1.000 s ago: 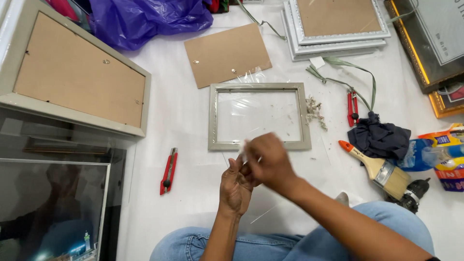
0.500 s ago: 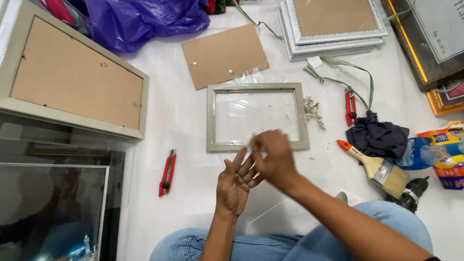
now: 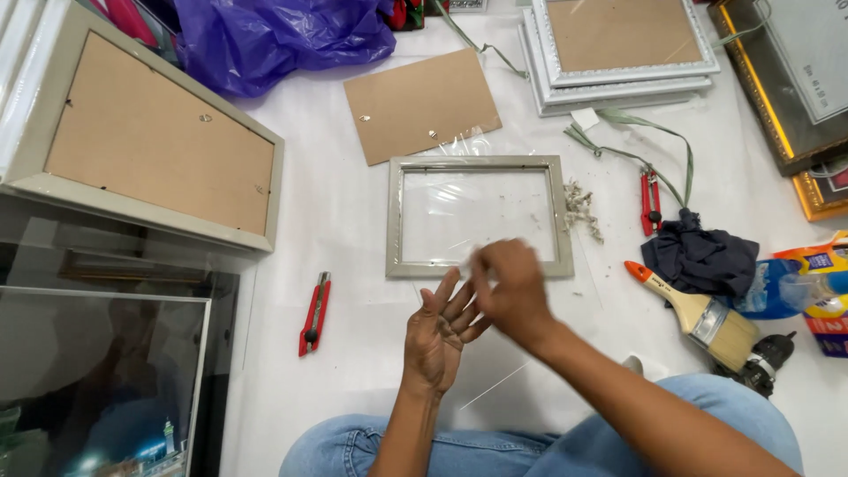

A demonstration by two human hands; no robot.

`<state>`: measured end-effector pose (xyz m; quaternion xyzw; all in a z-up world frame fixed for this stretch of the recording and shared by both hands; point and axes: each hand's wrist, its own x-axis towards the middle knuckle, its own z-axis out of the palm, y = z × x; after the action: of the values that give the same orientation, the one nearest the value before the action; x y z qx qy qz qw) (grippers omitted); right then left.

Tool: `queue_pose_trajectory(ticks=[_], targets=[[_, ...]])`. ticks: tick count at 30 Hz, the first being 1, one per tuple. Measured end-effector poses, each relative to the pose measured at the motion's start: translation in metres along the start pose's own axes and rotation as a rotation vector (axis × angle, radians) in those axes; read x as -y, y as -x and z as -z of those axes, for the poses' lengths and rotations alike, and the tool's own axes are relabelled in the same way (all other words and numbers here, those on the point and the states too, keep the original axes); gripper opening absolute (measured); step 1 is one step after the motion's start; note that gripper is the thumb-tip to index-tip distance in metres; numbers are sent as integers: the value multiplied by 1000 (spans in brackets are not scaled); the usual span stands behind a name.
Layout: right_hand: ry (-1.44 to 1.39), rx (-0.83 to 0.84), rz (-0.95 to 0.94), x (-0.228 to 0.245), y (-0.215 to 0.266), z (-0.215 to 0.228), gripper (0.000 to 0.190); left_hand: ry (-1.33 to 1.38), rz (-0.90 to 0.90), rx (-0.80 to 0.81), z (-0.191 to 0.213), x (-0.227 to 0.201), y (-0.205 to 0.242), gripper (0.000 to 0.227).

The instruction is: Cleaning glass panes and assembling them into picture frames while working on the floor

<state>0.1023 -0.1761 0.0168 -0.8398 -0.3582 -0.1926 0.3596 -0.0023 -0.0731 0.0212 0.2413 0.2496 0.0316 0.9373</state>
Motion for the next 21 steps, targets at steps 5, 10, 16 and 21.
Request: queue_pose_trajectory(ticks=[5,10,16,21], targets=[[40,76,110,-1,4,-4,10,-22,-20,-55,18,6,-7,76],[252,-13,-210,-71,2,2,10,-36,48,-31,13,-2,-7,94],[-59,70,74,22,3,-3,12,-152,38,-74,44,25,-24,91],[-58,57,205,21,-15,6,10,-202,43,31,3,-2,-8,97]])
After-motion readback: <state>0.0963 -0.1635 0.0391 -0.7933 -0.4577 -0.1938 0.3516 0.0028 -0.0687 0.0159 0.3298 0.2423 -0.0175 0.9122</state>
